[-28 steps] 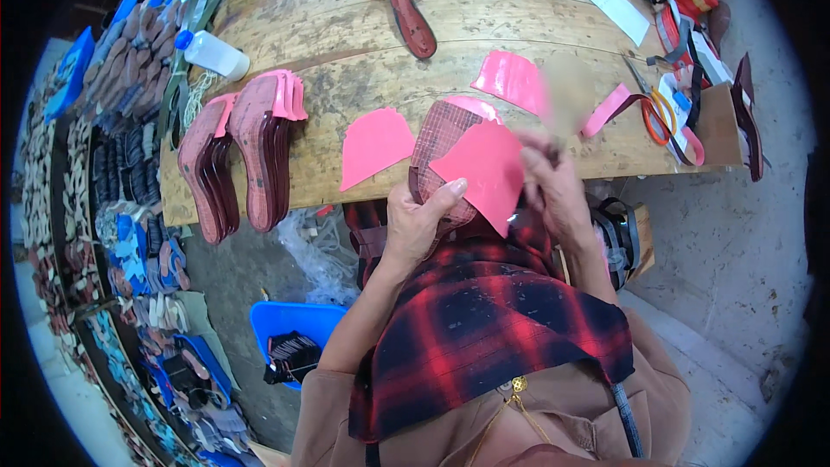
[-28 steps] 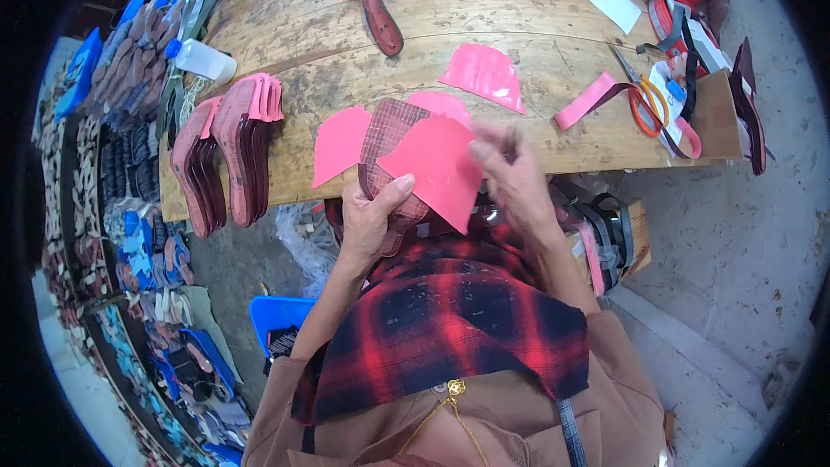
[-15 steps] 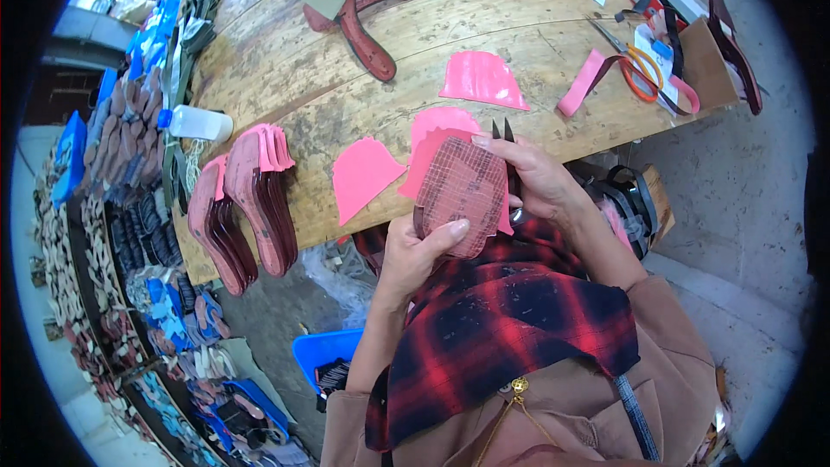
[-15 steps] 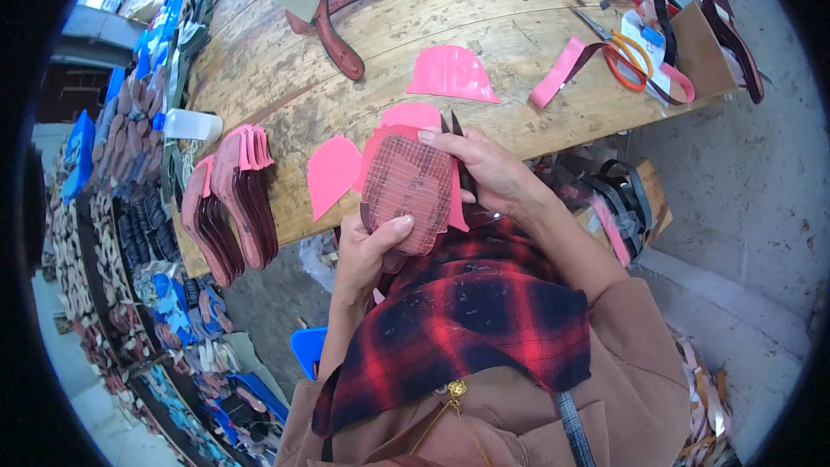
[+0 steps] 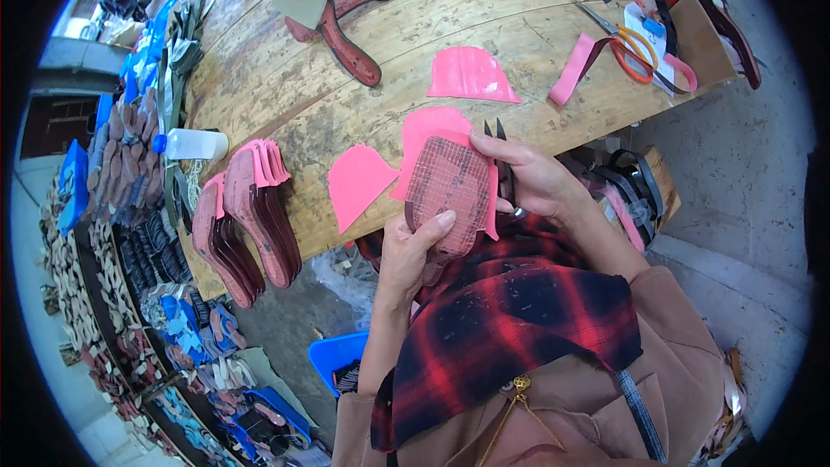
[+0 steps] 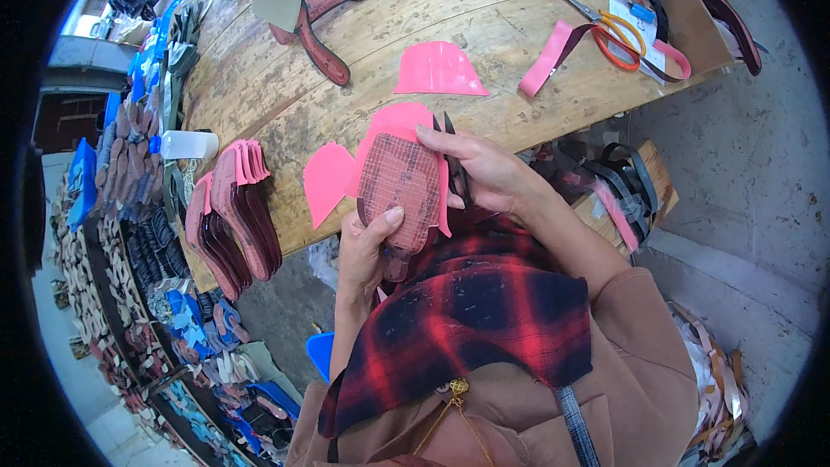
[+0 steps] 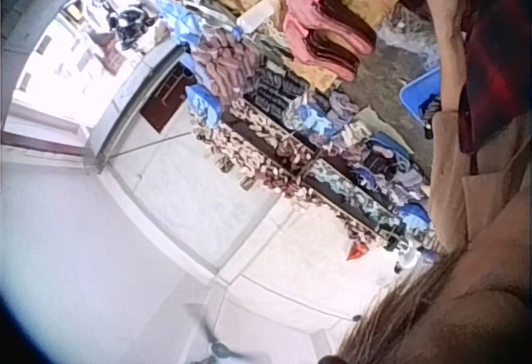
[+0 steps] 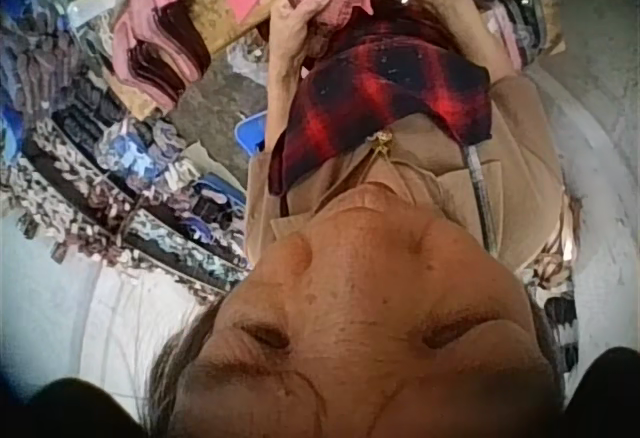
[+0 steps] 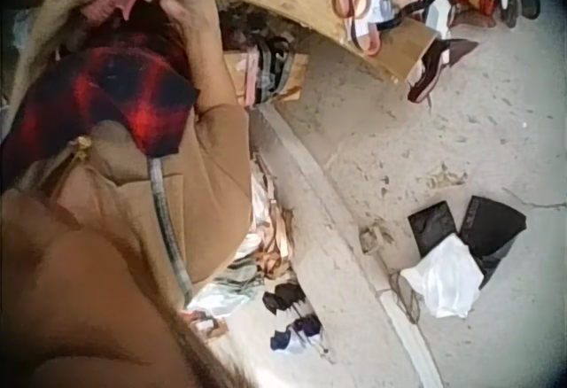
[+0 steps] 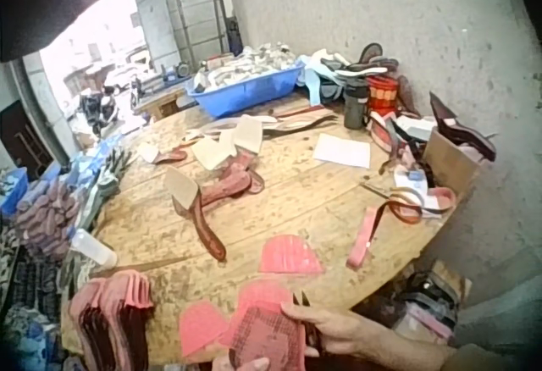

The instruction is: The person assembles pink slippers by hand at a wooden workbench. They pick up a slipper sole, place a pink insole on it, and then attach a pink strap to the sole, pressing the components together to secure them.

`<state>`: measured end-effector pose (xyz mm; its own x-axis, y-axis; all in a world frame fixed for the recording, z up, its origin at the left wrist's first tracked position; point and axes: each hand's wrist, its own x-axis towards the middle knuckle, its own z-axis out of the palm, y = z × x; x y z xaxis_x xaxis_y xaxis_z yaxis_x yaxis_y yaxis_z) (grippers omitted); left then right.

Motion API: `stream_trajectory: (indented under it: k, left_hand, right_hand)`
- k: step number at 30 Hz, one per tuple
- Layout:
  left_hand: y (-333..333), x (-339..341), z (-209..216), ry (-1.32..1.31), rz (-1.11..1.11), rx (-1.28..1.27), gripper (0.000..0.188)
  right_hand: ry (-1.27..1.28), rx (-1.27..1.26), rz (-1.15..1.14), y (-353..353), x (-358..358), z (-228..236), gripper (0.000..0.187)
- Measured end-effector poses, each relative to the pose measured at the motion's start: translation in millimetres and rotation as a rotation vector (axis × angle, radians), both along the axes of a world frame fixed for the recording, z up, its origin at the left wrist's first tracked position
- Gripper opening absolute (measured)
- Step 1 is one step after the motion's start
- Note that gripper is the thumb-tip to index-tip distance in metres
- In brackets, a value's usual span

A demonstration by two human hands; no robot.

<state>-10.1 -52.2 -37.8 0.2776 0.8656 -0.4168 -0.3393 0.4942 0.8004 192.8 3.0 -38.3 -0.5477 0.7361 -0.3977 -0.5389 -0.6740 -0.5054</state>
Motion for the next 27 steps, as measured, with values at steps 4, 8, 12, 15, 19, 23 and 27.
stream_trajectory:
  k: [4,8,12,15,19,23,27]
  left_hand:
    - [3.5,10.7,-11.2,0.070,0.091,0.020,0.034]
    - [6.9,14.3,-19.9,0.015,0.150,0.011,0.044]
    - [9.1,7.8,-31.2,0.122,0.082,0.026,0.053]
    - [1.0,-0.4,-30.0,0.628,-0.029,0.402,0.082]
    - [-24.2,-23.1,-43.8,1.108,-0.108,0.638,0.072]
    - [-43.6,-58.0,-43.3,1.241,0.201,0.717,0.063]
    - [-20.6,-120.8,0.6,1.457,0.497,0.675,0.060]
  right_hand:
    - [-0.134,0.089,0.003,-0.8,0.5,-10.8,0.029]
    - [-0.548,0.225,0.132,4.9,8.4,-31.1,0.031]
    - [-0.419,0.182,0.060,-3.8,1.1,-48.5,0.030]
    - [-0.302,0.214,-0.090,-7.1,4.9,-46.9,0.025]
    - [-0.376,0.262,-0.233,4.4,35.3,-35.5,0.028]
    - [-1.237,0.612,-0.542,63.4,134.3,-30.5,0.033]
    - [-2.043,0.769,-0.199,118.8,214.9,-47.4,0.062]
